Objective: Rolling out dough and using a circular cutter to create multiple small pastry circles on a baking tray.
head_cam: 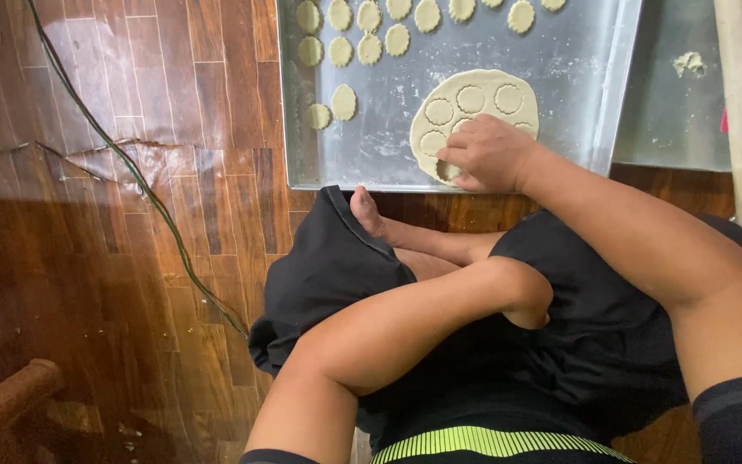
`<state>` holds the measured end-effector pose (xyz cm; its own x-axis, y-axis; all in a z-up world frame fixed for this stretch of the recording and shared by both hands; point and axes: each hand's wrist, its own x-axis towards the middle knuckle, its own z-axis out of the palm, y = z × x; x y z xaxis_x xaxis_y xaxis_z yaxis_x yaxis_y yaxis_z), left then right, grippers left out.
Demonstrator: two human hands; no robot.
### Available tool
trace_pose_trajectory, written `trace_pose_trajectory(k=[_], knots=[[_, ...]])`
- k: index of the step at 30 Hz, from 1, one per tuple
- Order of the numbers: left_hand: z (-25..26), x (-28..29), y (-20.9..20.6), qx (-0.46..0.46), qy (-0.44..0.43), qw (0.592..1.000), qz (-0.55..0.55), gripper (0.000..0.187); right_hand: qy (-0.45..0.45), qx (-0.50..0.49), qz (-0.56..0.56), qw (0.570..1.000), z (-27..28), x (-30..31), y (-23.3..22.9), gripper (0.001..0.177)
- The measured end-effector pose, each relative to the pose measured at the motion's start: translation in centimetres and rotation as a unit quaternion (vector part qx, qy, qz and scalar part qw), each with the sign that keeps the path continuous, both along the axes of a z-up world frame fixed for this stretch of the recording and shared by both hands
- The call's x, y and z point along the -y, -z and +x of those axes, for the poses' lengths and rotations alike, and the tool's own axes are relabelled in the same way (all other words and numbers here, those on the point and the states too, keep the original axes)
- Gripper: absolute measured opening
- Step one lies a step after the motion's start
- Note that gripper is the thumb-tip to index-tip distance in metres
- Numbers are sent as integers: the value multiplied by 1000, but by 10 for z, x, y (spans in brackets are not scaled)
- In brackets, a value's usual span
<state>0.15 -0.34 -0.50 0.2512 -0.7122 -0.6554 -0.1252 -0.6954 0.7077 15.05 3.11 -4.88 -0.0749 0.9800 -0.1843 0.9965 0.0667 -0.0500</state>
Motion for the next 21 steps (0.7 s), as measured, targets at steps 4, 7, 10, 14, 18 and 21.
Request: trace_pose_trajectory(k=[4, 7, 10, 14, 18, 21], knots=[[-3, 0, -1, -3, 7, 1000, 2, 65, 43, -63, -3, 997, 5, -2, -7, 33], [-3, 0, -2, -3, 13, 1000, 3, 66, 104, -92, 52, 989, 15, 13, -5, 40], [-3, 1, -2, -5, 20, 1000, 4, 68, 148, -80, 93, 981, 25, 30, 14, 29], [0, -24, -37, 9, 13, 1000, -9, 59, 147, -141, 162, 966, 26, 37, 2, 28], [-1, -10, -15, 20, 11, 1000, -12, 56, 110, -109, 121, 980, 16, 30, 22, 27], [1, -3, -3, 8, 24, 1000, -1, 64, 82, -67, 81, 991, 6, 22, 26, 29]])
